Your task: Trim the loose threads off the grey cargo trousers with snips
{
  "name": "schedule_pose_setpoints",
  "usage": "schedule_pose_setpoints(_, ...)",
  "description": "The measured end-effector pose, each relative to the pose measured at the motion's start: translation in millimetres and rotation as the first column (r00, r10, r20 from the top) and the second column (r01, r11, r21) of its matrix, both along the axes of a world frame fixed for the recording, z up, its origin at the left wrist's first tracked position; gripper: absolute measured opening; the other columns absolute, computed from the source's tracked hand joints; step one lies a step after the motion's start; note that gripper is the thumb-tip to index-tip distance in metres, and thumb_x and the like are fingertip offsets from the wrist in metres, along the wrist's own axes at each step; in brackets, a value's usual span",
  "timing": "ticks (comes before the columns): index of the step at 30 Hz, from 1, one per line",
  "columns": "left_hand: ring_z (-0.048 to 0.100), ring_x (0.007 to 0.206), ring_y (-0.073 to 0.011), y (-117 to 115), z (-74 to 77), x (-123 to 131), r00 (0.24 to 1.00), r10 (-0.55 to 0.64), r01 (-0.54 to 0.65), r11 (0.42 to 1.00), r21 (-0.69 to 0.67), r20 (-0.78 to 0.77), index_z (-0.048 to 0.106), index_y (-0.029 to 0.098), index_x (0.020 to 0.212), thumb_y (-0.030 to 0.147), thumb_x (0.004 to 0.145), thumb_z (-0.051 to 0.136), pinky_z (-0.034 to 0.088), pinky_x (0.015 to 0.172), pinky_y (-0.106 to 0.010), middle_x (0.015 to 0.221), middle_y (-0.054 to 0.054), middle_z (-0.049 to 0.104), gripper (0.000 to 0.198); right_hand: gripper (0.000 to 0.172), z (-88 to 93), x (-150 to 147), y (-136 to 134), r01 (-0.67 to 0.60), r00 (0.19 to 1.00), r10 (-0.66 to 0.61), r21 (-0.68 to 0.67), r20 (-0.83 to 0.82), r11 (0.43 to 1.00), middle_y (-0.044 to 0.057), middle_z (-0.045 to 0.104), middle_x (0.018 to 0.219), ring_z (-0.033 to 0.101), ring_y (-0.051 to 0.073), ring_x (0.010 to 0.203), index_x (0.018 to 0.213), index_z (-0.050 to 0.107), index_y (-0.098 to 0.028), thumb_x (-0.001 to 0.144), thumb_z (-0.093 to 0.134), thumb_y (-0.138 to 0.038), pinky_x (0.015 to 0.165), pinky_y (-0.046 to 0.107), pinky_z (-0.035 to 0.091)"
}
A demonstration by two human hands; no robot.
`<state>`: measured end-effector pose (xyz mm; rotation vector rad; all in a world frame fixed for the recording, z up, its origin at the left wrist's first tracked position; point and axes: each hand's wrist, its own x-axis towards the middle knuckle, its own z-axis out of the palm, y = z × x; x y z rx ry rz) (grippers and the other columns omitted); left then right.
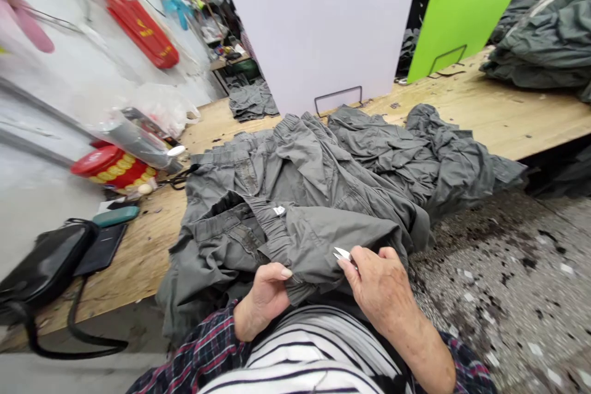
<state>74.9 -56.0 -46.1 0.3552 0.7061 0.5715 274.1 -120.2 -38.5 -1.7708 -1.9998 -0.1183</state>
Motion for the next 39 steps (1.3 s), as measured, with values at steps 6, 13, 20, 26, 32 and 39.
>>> schedule_pose_setpoints(6, 0.059, 0.086, -0.0226, -3.8, -7.3, 20.1, 0.999, -0.024, 0.034, 0.969, 0.243, -0.045, 0.066, 0.013, 0.079, 0.012, 0.053, 0.067, 0.041, 0.087, -0.037, 0.079, -0.006, 0.065, 0.026, 0.027, 6.5, -7.2, 12.8, -0.029, 0.986, 0.035, 0.039, -0.163, 0.999, 0.003, 0.063, 0.072, 0.055, 0.016, 0.063, 0.087, 0.056, -0.021, 0.089, 0.041, -0.043, 0.059, 0.027, 0.038)
schedule_pose_setpoints(13, 0.052, 0.1, -0.025, -5.7, -22.3, 20.5, 0.957, -0.124, 0.269, 0.724, 0.636, -0.264, 0.067, 0.018, 0.083, 0.018, 0.058, 0.071, 0.037, 0.094, -0.035, 0.094, -0.005, 0.064, 0.025, 0.038, 4.4, -64.4, 34.2, -0.134, 0.987, 0.128, -0.055, -0.1, 0.989, 0.007, 0.061, 0.094, 0.057, 0.02, 0.071, 0.11, 0.054, -0.019, 0.076, 0.06, -0.035, 0.064, 0.033, 0.045)
schedule_pose_setpoints(20, 0.06, 0.086, -0.0198, 5.8, 0.4, -33.5, 0.877, -0.301, 0.448, 0.794, 0.41, -0.375, 0.068, 0.015, 0.084, 0.032, 0.064, 0.073, 0.044, 0.083, -0.031, 0.08, -0.003, 0.067, 0.027, 0.02, -15.5, -49.4, 38.3, -0.151, 0.988, 0.149, -0.049, -0.046, 0.987, 0.004, 0.064, 0.086, 0.054, 0.015, 0.061, 0.1, 0.059, -0.021, 0.083, 0.051, -0.026, 0.059, 0.028, 0.041)
schedule_pose_setpoints(26, 0.061, 0.089, -0.0153, 21.7, -7.5, -43.5, 0.961, 0.223, -0.189, 0.961, 0.201, -0.165, 0.06, 0.015, 0.093, 0.032, 0.072, 0.069, 0.042, 0.088, -0.031, 0.094, -0.008, 0.066, 0.028, 0.018, -33.9, -32.2, 30.6, -0.16, 0.987, 0.155, -0.112, -0.047, 0.981, 0.003, 0.068, 0.088, 0.058, 0.015, 0.062, 0.1, 0.06, -0.022, 0.085, 0.052, -0.029, 0.061, 0.027, 0.042)
schedule_pose_setpoints(32, 0.055, 0.059, -0.0108, 43.3, -12.1, -15.4, 0.949, 0.231, -0.182, 0.957, 0.226, -0.215, 0.054, 0.014, 0.076, 0.038, 0.067, 0.07, 0.043, 0.063, -0.027, 0.066, 0.0, 0.059, 0.03, 0.01, -8.7, -27.1, 45.5, -0.171, 0.984, 0.179, -0.178, 0.024, 0.969, -0.001, 0.067, 0.072, 0.057, 0.016, 0.059, 0.086, 0.061, -0.024, 0.083, 0.055, -0.031, 0.057, 0.026, 0.036)
schedule_pose_setpoints(39, 0.047, 0.05, -0.0066, 27.6, -14.0, -15.5, 0.947, 0.269, -0.225, 0.946, 0.232, -0.176, 0.052, 0.013, 0.065, 0.025, 0.062, 0.073, 0.038, 0.054, -0.022, 0.057, 0.003, 0.053, 0.024, 0.026, 12.0, -35.2, 77.2, -0.085, 0.994, 0.088, -0.047, 0.064, 0.995, 0.002, 0.063, 0.068, 0.056, 0.015, 0.063, 0.079, 0.055, -0.018, 0.091, 0.042, -0.036, 0.066, 0.028, 0.028)
